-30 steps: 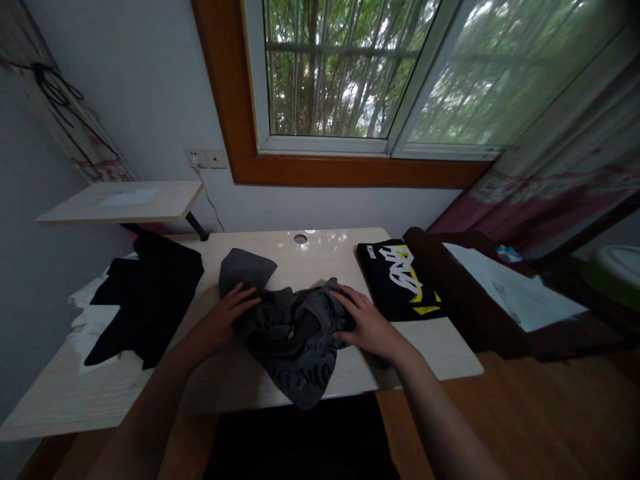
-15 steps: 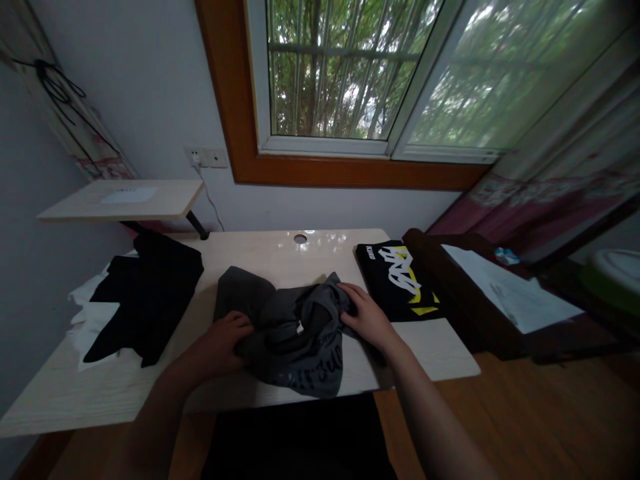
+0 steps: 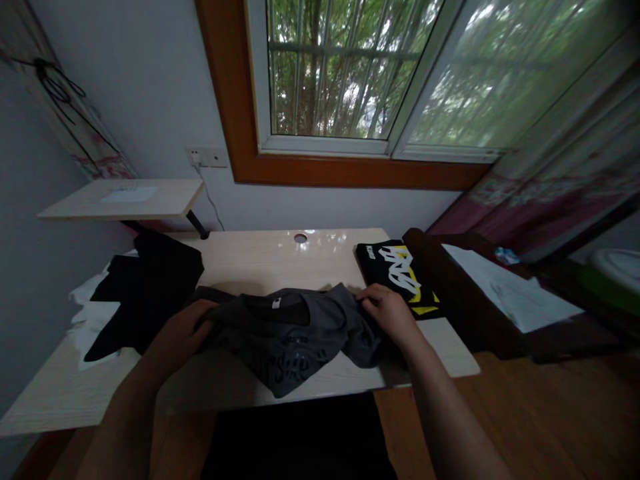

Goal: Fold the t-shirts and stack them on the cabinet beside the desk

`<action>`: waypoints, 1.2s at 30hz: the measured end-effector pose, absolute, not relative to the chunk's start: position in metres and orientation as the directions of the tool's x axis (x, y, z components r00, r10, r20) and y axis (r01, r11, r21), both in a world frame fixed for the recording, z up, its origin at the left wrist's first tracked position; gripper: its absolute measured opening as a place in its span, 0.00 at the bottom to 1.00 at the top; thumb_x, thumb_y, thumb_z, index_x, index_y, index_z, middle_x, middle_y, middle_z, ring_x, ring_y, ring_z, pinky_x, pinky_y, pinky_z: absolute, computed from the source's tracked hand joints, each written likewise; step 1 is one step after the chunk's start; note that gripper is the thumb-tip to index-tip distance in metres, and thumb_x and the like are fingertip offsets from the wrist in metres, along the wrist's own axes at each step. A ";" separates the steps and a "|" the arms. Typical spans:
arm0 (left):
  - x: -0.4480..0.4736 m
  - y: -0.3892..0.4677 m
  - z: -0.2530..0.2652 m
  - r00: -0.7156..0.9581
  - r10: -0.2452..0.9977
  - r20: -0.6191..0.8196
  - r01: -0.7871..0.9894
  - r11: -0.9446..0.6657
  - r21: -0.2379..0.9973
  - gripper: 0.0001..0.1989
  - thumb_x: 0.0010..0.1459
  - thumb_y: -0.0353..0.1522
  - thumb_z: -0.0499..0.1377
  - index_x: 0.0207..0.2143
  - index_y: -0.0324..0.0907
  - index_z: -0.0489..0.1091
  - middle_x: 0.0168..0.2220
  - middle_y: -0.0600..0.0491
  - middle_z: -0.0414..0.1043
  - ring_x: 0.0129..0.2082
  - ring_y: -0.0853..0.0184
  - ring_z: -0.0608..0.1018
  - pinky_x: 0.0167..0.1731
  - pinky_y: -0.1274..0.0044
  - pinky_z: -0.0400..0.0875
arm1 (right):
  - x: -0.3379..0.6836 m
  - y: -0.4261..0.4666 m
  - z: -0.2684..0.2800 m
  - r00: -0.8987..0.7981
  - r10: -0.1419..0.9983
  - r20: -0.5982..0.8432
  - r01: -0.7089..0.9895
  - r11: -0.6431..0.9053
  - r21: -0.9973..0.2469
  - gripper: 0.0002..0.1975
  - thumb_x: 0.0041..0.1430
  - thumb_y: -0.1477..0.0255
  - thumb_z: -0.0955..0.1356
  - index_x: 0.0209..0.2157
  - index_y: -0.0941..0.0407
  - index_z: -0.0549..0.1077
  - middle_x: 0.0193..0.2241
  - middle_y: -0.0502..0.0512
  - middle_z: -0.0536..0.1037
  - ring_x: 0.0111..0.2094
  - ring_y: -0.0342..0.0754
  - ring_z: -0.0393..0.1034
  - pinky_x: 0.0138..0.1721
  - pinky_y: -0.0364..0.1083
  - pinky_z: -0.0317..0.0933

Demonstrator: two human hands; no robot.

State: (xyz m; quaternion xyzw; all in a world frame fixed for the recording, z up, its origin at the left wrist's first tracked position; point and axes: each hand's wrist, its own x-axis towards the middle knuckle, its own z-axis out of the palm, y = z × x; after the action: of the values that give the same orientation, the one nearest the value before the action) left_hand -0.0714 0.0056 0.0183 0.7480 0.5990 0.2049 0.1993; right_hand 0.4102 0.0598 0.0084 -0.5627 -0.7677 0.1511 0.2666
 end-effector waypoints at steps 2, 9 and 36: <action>-0.069 0.008 0.017 0.197 0.974 0.108 0.814 -0.224 0.536 0.17 0.63 0.38 0.51 0.51 0.44 0.71 0.52 0.48 0.76 0.53 0.57 0.77 0.56 0.65 0.68 | 0.406 0.057 0.014 -0.234 0.933 0.274 0.788 0.347 -0.508 0.11 0.62 0.73 0.64 0.37 0.53 0.80 0.38 0.57 0.80 0.44 0.54 0.73 0.50 0.52 0.65; -0.064 0.015 0.009 0.109 0.987 0.121 0.844 -0.156 0.513 0.18 0.64 0.37 0.48 0.51 0.44 0.70 0.51 0.47 0.76 0.52 0.57 0.78 0.55 0.64 0.69 | 0.382 0.044 0.029 -0.376 0.922 0.089 0.782 0.367 -0.504 0.14 0.61 0.59 0.70 0.42 0.54 0.78 0.38 0.57 0.79 0.38 0.52 0.73 0.42 0.48 0.66; -0.098 0.008 0.052 0.128 0.979 0.160 0.872 -0.188 0.451 0.12 0.56 0.38 0.55 0.37 0.47 0.77 0.41 0.49 0.78 0.44 0.57 0.78 0.48 0.69 0.72 | 0.440 0.044 0.069 -0.007 0.837 0.547 0.830 0.309 -0.463 0.13 0.65 0.66 0.64 0.46 0.51 0.77 0.44 0.56 0.80 0.48 0.56 0.74 0.53 0.54 0.65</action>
State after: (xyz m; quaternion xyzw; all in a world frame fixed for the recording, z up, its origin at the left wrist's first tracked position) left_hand -0.0977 0.0078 0.0524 0.7405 0.6249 0.2134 0.1247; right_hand 0.4404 0.0439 0.0694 -0.5876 -0.7096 0.0044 0.3888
